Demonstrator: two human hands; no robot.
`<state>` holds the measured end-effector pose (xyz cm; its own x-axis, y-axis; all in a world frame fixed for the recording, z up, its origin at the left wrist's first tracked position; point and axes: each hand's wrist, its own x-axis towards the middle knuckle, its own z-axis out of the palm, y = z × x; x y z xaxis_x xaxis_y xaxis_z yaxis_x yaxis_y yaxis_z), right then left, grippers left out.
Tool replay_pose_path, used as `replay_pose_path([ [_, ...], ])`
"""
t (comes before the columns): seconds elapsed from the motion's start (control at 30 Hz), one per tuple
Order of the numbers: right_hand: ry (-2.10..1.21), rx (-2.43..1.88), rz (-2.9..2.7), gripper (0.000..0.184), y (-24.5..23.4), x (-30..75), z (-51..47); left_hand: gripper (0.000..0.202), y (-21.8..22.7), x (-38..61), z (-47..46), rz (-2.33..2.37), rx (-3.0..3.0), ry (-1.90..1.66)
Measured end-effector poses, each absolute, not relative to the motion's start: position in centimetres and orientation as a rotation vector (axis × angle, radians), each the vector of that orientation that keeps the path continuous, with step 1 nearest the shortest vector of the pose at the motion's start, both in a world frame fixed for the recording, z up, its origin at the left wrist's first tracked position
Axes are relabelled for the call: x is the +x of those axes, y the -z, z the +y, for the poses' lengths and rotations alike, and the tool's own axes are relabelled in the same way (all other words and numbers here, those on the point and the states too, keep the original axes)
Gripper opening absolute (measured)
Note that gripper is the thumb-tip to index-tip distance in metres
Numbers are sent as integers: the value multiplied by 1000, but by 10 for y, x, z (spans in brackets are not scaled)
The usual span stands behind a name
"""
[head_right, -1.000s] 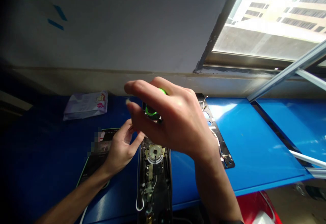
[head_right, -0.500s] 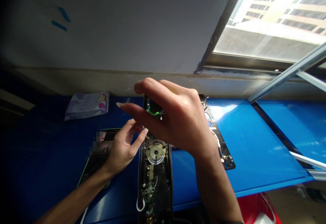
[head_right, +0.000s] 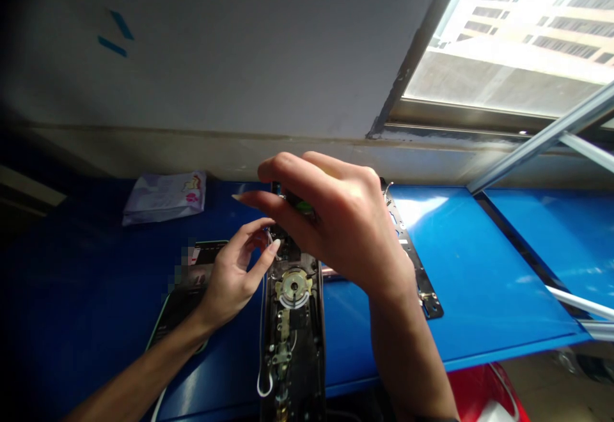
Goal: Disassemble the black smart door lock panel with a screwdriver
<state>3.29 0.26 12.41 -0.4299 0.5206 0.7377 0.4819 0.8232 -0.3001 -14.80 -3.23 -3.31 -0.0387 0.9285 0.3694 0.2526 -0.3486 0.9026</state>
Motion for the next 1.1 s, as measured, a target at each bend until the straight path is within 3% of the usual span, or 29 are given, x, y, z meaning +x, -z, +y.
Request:
replay_pose_path([
  [0.03,-65,-723,-2109,6,-125,33,2,32,32,-148,-32,1260,1631,-1428],
  [0.13,-109,-762,-2165,35,-129,33,-2,32,30,-147,-32,1256,1635,-1434],
  [0.2,-120,-820,-2187,43,-133,33,-4,32,28,-147,-32,1255,1642,-1431],
  [0.43,-61,-855,-2171,27,-135,33,-1,31,31,-147,-32,1266,1645,-1426],
  [0.6,-191,-860,-2182,61,-137,32,-3,33,33,-148,-34,1270,1639,-1424],
  [0.67,-195,-867,-2186,57,-137,31,-3,33,33,-148,-34,1267,1642,-1419],
  [0.8,-99,-825,-2177,25,-135,33,0,31,31,-148,-33,1276,1647,-1420],
  [0.97,-151,-847,-2193,47,-136,33,0,32,31,-149,-32,1296,1634,-1417],
  [1.1,-126,-843,-2190,31,-134,34,1,32,31,-149,-32,1301,1636,-1416],
])
